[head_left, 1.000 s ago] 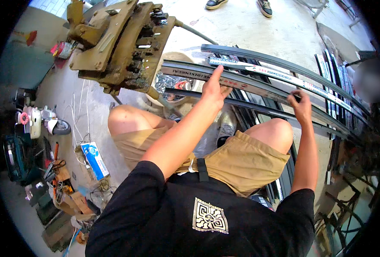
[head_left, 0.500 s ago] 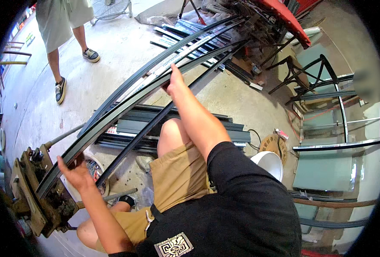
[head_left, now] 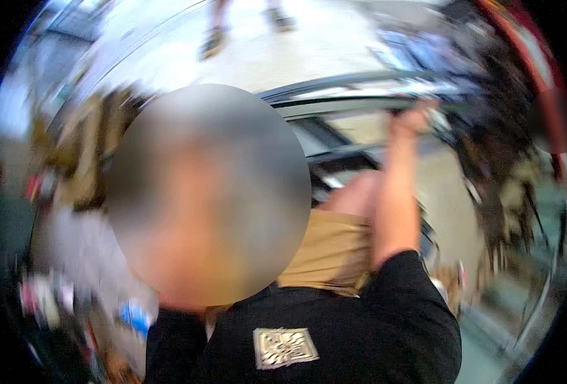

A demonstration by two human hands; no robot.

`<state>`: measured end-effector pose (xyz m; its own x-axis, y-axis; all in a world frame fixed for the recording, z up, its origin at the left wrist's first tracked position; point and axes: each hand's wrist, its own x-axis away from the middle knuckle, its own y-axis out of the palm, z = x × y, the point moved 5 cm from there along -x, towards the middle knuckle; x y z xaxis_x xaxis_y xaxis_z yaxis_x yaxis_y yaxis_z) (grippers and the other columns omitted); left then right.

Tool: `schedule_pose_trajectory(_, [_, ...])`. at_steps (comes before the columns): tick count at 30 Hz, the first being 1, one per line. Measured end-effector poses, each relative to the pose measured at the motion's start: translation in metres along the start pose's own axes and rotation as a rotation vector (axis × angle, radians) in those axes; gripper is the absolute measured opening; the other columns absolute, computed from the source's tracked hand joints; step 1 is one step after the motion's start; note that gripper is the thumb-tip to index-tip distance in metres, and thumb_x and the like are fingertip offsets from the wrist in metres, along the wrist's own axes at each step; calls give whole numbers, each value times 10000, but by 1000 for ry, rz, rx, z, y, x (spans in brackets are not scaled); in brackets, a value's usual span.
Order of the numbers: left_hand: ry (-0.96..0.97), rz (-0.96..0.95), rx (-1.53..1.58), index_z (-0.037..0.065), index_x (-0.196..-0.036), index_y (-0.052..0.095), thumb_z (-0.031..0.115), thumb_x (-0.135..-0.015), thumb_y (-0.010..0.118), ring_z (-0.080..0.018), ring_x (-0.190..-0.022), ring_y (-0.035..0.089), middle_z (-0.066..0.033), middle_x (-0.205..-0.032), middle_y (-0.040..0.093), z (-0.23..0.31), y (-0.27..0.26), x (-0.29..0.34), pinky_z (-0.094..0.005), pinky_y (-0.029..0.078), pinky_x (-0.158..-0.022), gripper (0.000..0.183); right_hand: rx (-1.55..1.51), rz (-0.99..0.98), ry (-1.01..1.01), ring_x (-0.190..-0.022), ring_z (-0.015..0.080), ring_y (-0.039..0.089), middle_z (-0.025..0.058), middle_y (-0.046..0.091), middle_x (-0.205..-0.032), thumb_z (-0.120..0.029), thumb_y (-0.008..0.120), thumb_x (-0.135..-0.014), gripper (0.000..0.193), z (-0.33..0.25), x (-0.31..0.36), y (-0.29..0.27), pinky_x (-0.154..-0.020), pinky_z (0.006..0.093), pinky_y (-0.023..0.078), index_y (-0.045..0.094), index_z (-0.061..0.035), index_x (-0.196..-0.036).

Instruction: The person picks up metal rails and inserts them into a manual bending machine. They pull the lever of the machine to curve the rails and then remove the finished pieces.

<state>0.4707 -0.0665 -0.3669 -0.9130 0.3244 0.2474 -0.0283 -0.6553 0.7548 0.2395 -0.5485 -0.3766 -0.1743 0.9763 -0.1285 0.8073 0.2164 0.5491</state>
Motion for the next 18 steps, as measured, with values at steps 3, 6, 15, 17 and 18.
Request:
schedule_pose_trajectory(3, [39, 30, -140, 102, -1282, 563, 477, -938, 702, -322, -1108, 617, -128, -1239, 611, -14, 36, 24, -531, 496, -1018, 527, -73, 103, 280, -1024, 332, 673, 152, 661, -1275, -620, 367, -1041, 642, 10, 8, 2, -817, 485, 584, 574, -112, -1374])
schedule_pose_trajectory(6, [-47, 23, -151, 85, -1187, 598, 523, -938, 690, -285, -1021, 658, -111, -1166, 642, -28, 30, 10, -490, 545, -939, 512, -183, 96, 276, -1145, 353, 687, 166, 662, -1338, -547, 459, -1034, 622, 30, -34, -46, -905, 539, 610, 577, -51, -1391])
schedule_pose_trajectory(15, [-140, 64, -256, 126, -1133, 630, 587, -968, 611, -265, -1018, 692, -74, -1108, 670, -27, 1, -26, -481, 526, -990, 490, -62, 12, 317, -1184, 350, 670, 137, 663, -1359, -503, 438, -1069, 567, 51, -29, -24, -967, 541, 580, 587, -69, -1401])
schedule_pose_trajectory(17, [-139, 83, -267, 129, -1140, 625, 585, -962, 619, -270, -1017, 693, -75, -1102, 667, -25, -1, -29, -483, 532, -977, 490, -37, 57, 305, -1186, 348, 669, 135, 662, -1363, -498, 449, -1071, 556, 50, -23, -21, -987, 535, 570, 591, -69, -1395])
schedule_pose_trajectory(18, [-140, 98, -274, 133, -1147, 620, 584, -956, 627, -275, -1016, 693, -75, -1096, 665, -24, -3, -32, -484, 538, -964, 490, -40, 54, 311, -1186, 348, 669, 135, 662, -1363, -498, 449, -1071, 556, 51, -21, -17, -987, 535, 570, 591, -69, -1395])
